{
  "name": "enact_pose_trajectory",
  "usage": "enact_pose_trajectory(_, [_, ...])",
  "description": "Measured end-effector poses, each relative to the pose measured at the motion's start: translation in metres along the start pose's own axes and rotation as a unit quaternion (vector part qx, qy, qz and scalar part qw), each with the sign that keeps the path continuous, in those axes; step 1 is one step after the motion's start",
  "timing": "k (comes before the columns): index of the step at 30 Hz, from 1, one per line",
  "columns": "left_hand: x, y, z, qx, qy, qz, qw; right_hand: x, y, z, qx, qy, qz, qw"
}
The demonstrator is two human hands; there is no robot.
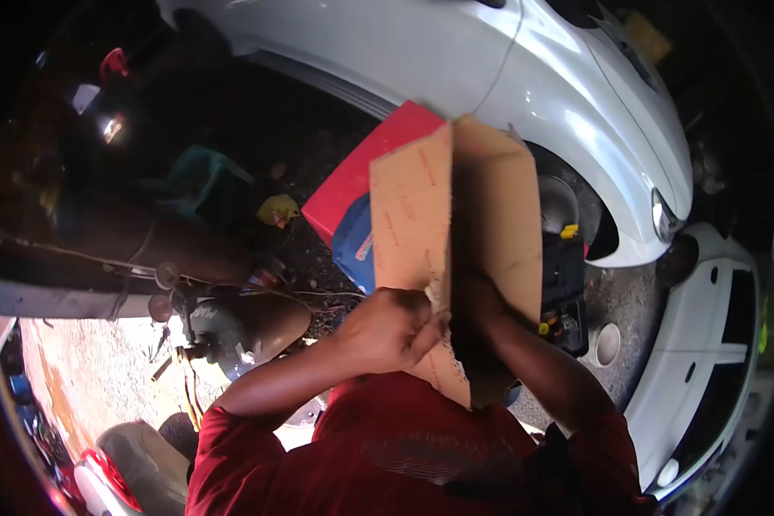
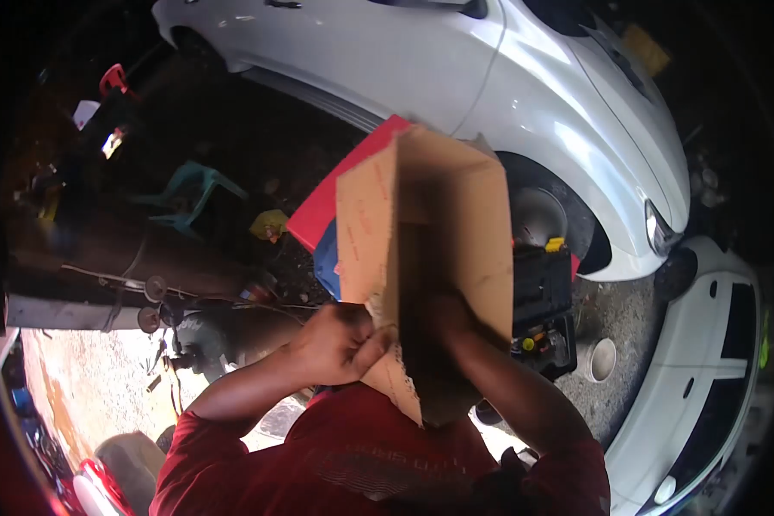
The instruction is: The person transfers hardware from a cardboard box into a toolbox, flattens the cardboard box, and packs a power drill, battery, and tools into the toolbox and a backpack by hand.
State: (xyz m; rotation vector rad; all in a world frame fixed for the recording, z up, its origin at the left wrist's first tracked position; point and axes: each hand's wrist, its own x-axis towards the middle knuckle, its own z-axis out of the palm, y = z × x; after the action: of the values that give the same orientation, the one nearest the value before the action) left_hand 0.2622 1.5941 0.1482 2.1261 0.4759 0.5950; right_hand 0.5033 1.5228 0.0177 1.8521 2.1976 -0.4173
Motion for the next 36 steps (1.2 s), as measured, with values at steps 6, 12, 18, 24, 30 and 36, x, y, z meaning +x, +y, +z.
enact_pose_trajectory(6, [-0.025, -0.047, -0.070, -0.141, 0.232, -0.177, 0.946, -0.139, 0.042, -0.165, 0.516, 0.320, 0.138, 0.783])
enact_pose_trajectory(12, [-0.065, -0.103, -0.181, 0.070, 0.301, -0.234, 0.922, -0.211, 0.093, -0.026, 0.441, 0.274, 0.390, 0.760])
enact_pose_trajectory(18, [-0.073, -0.190, -0.306, 0.379, 0.139, -0.209, 0.891, -0.248, 0.092, 0.113, 0.401, 0.200, 0.492, 0.746])
enact_pose_trajectory(24, [-0.105, -0.268, -0.376, 0.599, 0.053, -0.147, 0.785, -0.279, 0.101, 0.128, 0.599, 0.224, 0.499, 0.585])
enact_pose_trajectory(30, [-0.127, -0.312, -0.382, 0.564, 0.180, -0.354, 0.724, -0.249, 0.100, 0.105, 0.680, 0.215, 0.453, 0.535])
enact_pose_trajectory(36, [-0.134, -0.340, -0.355, 0.537, 0.155, -0.436, 0.706, -0.200, 0.083, 0.069, 0.708, 0.238, 0.411, 0.523])
